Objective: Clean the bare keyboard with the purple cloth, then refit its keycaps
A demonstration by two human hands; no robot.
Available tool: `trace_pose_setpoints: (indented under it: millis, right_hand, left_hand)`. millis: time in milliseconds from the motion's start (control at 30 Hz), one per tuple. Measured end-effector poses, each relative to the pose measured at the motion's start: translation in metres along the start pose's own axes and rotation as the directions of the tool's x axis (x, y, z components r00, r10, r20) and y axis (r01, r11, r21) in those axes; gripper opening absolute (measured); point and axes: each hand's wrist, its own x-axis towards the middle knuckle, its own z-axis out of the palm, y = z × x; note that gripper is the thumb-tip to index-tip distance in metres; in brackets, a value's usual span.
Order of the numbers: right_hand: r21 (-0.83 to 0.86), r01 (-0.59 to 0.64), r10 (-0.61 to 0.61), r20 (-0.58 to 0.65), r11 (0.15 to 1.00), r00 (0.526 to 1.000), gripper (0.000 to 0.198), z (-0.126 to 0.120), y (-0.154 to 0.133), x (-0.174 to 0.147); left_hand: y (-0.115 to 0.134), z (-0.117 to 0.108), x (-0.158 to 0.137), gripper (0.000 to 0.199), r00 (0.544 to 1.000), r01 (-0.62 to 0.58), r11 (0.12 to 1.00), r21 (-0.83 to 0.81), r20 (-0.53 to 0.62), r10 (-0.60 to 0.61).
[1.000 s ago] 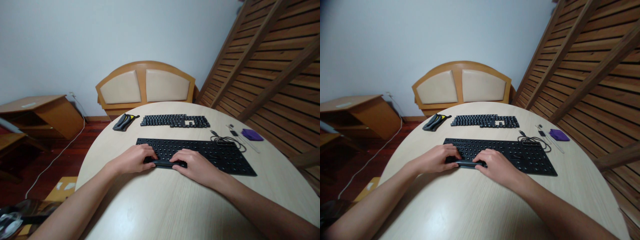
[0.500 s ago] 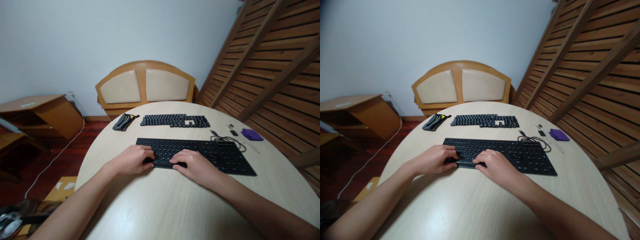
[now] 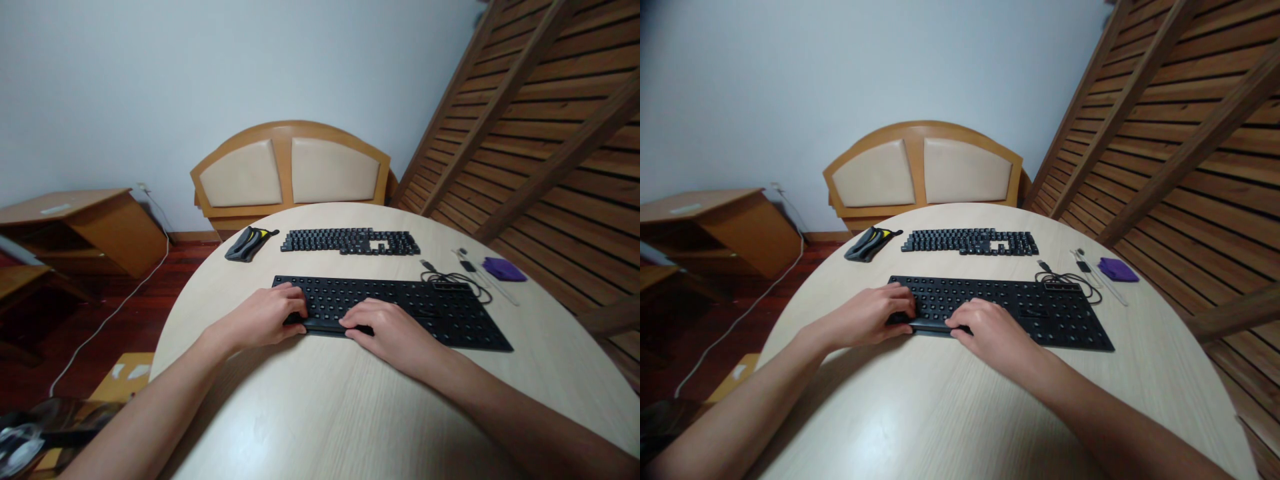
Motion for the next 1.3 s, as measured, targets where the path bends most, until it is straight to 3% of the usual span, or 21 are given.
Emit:
trace_pose_setpoints:
  millis: [500,867,1067,1300]
  right_hand:
    - [-0.034,-0.012,0.011,-0.011,0.999,1.000,0.018,0.001,-0.006,-0.001]
    - [-0.086,-0.056,0.057,0.011,0.995,0.998,0.019,0.001,-0.009,-0.001]
    - [-0.095,-0.097,0.100,0.025,0.991,0.995,0.019,0.002,-0.009,-0.001]
    - [-0.148,-0.135,0.141,0.031,0.980,0.989,0.017,0.002,-0.015,0.000]
  left_hand:
    - [-0.007,0.008,-0.002,0.021,0.999,-0.003,0.997,-0.073,0.037,0.005]
    - [-0.004,0.013,-0.003,0.021,1.000,-0.009,0.999,-0.031,-0.006,0.009]
    - [0.004,0.008,0.000,0.011,0.998,0.024,0.999,0.040,0.059,-0.026]
    - [0.011,0.007,0.001,0.011,0.994,0.086,0.986,0.142,0.057,-0.095]
